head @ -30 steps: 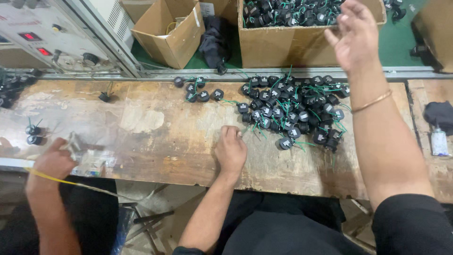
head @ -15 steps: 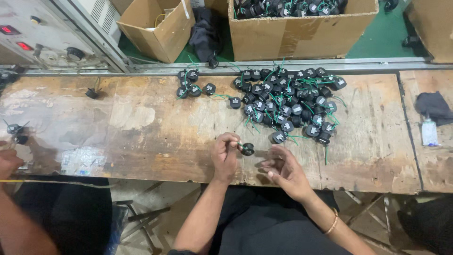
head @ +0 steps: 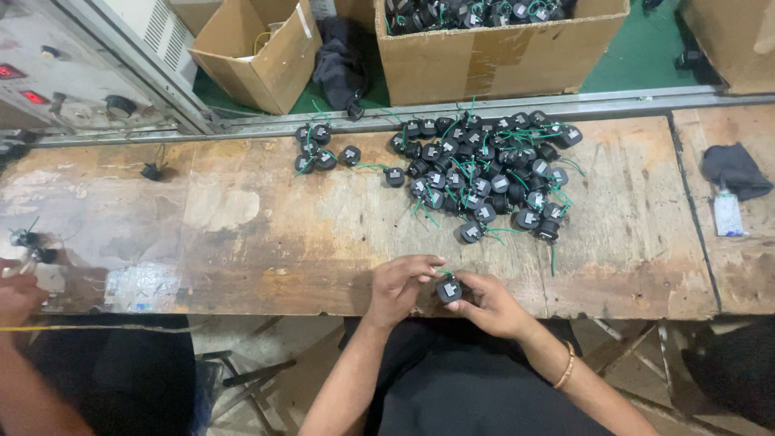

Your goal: The person picks up black power adapters with green wires from the workbench, winds and secures each wire around the adapter by hand, and places the finished adapters into a cardboard box on the bench, repeating this cycle continuously.

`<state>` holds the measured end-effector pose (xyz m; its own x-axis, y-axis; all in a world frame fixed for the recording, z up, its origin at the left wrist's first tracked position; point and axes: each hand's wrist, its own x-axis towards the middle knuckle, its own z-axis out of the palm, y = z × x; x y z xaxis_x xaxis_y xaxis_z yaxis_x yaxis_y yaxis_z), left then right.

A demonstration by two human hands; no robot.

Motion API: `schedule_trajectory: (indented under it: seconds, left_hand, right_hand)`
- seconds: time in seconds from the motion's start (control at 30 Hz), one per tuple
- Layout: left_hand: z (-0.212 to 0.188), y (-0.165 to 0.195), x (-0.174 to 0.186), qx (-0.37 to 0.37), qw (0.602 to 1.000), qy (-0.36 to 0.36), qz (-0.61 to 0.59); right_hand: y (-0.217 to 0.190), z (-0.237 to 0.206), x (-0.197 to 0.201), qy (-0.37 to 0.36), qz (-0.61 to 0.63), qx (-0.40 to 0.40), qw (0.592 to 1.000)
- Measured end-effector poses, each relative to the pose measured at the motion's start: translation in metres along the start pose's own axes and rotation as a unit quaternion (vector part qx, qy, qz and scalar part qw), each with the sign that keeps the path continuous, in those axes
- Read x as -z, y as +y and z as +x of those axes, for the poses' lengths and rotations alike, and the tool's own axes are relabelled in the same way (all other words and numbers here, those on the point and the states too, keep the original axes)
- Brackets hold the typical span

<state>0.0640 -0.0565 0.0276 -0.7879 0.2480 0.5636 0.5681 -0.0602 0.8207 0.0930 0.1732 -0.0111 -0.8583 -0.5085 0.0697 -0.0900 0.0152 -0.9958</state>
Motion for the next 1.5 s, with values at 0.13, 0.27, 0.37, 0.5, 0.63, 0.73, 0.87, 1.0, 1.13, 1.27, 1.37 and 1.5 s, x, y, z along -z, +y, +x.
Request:
schedule_trajectory:
  seconds: [0.13, 0.27, 0.37, 0.5, 0.63, 0.73, 0.87, 1.0, 1.13, 1.27, 1.37, 1.5]
  left_hand:
    - [0.004, 0.008, 0.0, -0.02, 0.998, -0.023, 0.045]
    - [-0.001, -0.002, -0.008, 0.114, 0.991, -0.033, -0.062]
    - [-0.01, -0.007, -0.024, 0.29, 0.931, 0.051, -0.214]
    - [-0.005, -0.008, -0.026, 0.218, 0.968, 0.081, -0.098]
    - [0.033, -0.011, -0.009, 0.127, 0.949, 0.1, 0.271]
    - [0.05, -0.008, -0.01, 0.107, 0.896, 0.037, 0.428]
    - [0.049, -0.005, -0.023, 0.14, 0.863, -0.016, 0.485]
    - [0.03, -0.003, -0.018, 0.107, 0.841, -0.01, 0.53]
    - [0.005, 0.01, -0.001, 0.124, 0.817, -0.001, 0.564]
    - [-0.02, 0.03, 0.032, 0.156, 0.798, 0.042, 0.58]
    - [-0.03, 0.042, 0.053, 0.205, 0.783, 0.088, 0.58]
    - [-0.025, 0.045, 0.042, 0.143, 0.826, 0.048, 0.543]
  right_hand:
    - [-0.008, 0.005, -0.005, 0.038, 0.057, -0.026, 0.997]
    - [-0.027, 0.006, -0.009, 0.048, -0.198, -0.021, 0.979]
    - [-0.035, 0.008, -0.012, 0.049, -0.217, 0.078, 0.972]
    - [-0.039, 0.009, -0.01, 0.073, -0.165, -0.012, 0.983]
    - [-0.037, 0.008, -0.01, 0.073, -0.004, 0.054, 0.996]
    - [-0.035, 0.008, -0.01, 0.075, -0.009, 0.043, 0.996]
    - [-0.035, 0.008, -0.007, 0.073, -0.064, 0.048, 0.994]
    - [-0.038, 0.008, -0.007, 0.062, -0.025, 0.057, 0.996]
    - [-0.043, 0.008, -0.007, 0.068, -0.074, 0.064, 0.993]
    - [-0.046, 0.008, -0.008, 0.072, -0.075, 0.053, 0.993]
    - [-0.047, 0.008, -0.008, 0.069, -0.1, 0.064, 0.991]
    - [-0.045, 0.01, -0.008, 0.062, -0.097, 0.07, 0.991]
